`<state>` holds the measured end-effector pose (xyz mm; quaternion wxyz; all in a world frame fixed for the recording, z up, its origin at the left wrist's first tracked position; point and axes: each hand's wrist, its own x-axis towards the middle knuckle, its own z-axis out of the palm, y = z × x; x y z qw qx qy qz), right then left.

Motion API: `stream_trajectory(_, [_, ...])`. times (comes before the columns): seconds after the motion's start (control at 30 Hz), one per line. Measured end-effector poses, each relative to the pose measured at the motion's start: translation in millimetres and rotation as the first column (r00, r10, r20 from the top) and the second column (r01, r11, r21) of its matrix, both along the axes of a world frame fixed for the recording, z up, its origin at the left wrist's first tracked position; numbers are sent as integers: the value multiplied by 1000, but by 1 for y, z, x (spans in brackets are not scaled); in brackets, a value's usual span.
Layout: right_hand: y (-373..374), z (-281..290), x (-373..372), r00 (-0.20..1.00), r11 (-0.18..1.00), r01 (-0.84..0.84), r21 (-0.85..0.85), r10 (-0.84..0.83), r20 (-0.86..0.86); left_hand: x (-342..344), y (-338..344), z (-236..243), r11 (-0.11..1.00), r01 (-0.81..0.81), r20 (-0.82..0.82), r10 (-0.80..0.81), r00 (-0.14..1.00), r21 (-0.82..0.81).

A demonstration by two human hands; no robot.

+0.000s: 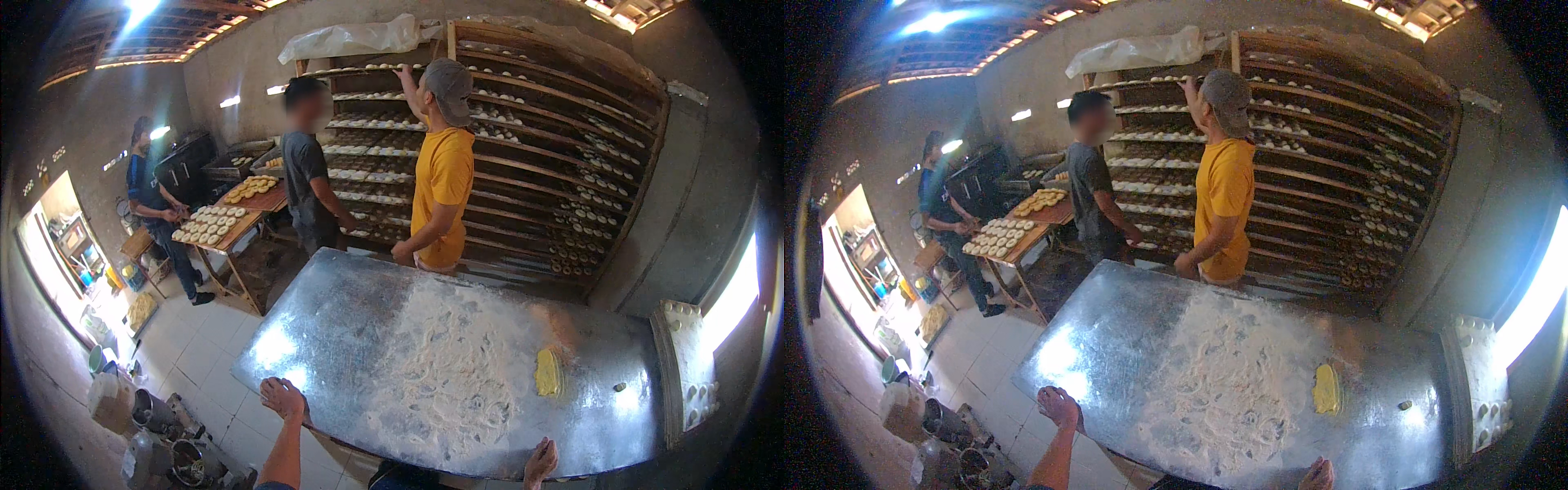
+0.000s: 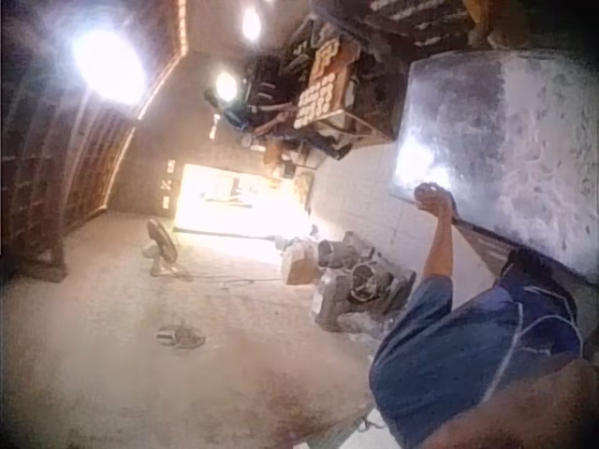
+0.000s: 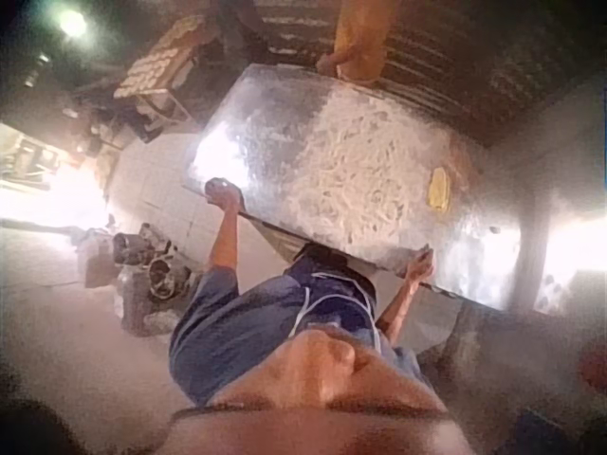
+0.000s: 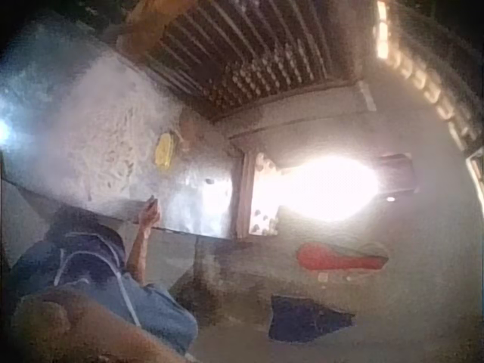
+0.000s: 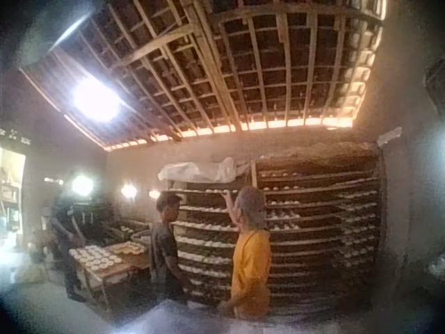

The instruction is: The person rolls small dough pieces into balls and places them on a wooden board. They then flatten the dough balls into discs and arrange them on the board. The person repeats this process with multiple dough pieces.

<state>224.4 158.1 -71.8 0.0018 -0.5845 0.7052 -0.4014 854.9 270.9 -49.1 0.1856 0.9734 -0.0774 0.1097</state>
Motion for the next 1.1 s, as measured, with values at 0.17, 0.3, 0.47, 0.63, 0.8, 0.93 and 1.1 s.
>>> stream_trajectory(0.17, [6, 15, -6, 991, 977, 74, 200, -50, -121, -1, -1, 0, 1000, 20, -65, -21, 998, -15])
stream_trajectory(0.3, [7, 14, -5, 997, 990, 40, 133, -31, -73, 4, 2, -5, 1000, 4, -82, -4, 997, 0])
stream_trajectory(0.47, [1, 3, -3, 1000, 1000, 15, 17, -15, -3, 3, -2, -1, 1000, 8, -110, -9, 994, -6])
stream_trajectory(0.63, [1, 3, -4, 999, 999, -31, 20, 30, 35, -2, 4, 3, 999, 30, -101, -34, 994, -33])
stream_trajectory(0.8, [1, 4, -3, 999, 999, 2, 37, -3, 43, 0, -1, 4, 999, 30, -93, -32, 995, -24])
stream_trajectory(0.93, [0, 5, -1, 1000, 1000, -9, 21, 9, 23, 1, 2, 1, 1000, 11, -98, -12, 995, -7])
stream_trajectory(1.1, [1, 6, -3, 999, 999, -12, 35, 10, 46, -2, 3, 6, 999, 27, -118, -29, 993, -21])
